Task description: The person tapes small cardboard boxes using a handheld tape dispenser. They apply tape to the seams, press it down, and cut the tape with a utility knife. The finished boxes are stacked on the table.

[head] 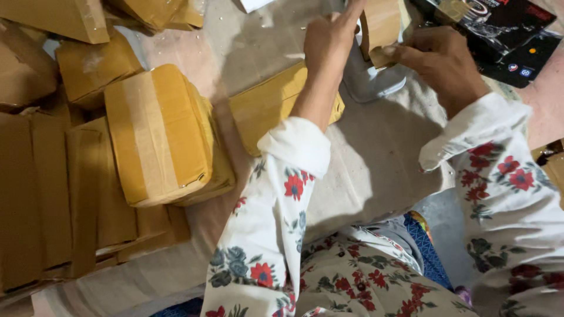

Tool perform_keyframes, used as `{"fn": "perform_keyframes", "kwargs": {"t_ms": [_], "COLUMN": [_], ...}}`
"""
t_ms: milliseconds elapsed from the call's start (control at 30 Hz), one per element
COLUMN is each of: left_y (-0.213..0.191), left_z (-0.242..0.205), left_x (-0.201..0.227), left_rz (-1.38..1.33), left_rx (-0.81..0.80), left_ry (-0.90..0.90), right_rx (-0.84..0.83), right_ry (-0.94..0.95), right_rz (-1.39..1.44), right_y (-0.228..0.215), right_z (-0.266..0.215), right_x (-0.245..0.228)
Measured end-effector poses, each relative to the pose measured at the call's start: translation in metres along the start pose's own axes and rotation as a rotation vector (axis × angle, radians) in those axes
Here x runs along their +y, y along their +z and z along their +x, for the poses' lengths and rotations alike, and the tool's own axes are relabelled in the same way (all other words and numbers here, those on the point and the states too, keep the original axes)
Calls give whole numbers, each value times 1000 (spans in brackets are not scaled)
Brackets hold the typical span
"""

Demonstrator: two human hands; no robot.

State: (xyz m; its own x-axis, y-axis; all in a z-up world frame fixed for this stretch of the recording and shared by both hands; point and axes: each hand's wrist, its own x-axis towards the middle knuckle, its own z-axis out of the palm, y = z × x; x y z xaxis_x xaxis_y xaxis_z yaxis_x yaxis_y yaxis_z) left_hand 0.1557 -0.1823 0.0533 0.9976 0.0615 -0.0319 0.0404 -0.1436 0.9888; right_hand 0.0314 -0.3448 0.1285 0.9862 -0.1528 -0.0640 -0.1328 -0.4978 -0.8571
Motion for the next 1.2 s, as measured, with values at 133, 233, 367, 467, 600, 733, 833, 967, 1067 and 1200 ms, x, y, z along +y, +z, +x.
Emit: {"fn": "perform_keyframes", "kwargs": {"t_ms": [133,233,367,467,600,733,833,967,1067,1200], "left_y": [30,34,29,20,13,5,7,12,13,9], "left_z": [37,48,12,-34,-35,-4,-5,-17,-29,-25], "left_x": [-31,-38,-34,-34,-22,-9,-10,-17,-23,-12], "left_rz": [-273,-593,-596,-563,-606,-323,-329,-551,-638,-627], "left_rx": [-25,-60,-109,-169,-263,-261,-318,-364,-358,-297], "left_ry": [-62,-111,-120,80,59,-53,-77,-24,6,-143], "right_rx": [56,36,129,189,130,141,119,127,138,153], "right_ry": [-21,-151,-462,-588,-97,42,62,65,43,21], "right_rz": [378,493,134,-317,600,638,737,758,808,880], "right_y": [14,13,-14,-23,-1,11,19,26,26,24], "right_z": [11,11,-29,-62,-70,-80,-84,-84,-91,-84], "right_x": [10,-1,-28,-27,5,28,35,41,44,28]}}
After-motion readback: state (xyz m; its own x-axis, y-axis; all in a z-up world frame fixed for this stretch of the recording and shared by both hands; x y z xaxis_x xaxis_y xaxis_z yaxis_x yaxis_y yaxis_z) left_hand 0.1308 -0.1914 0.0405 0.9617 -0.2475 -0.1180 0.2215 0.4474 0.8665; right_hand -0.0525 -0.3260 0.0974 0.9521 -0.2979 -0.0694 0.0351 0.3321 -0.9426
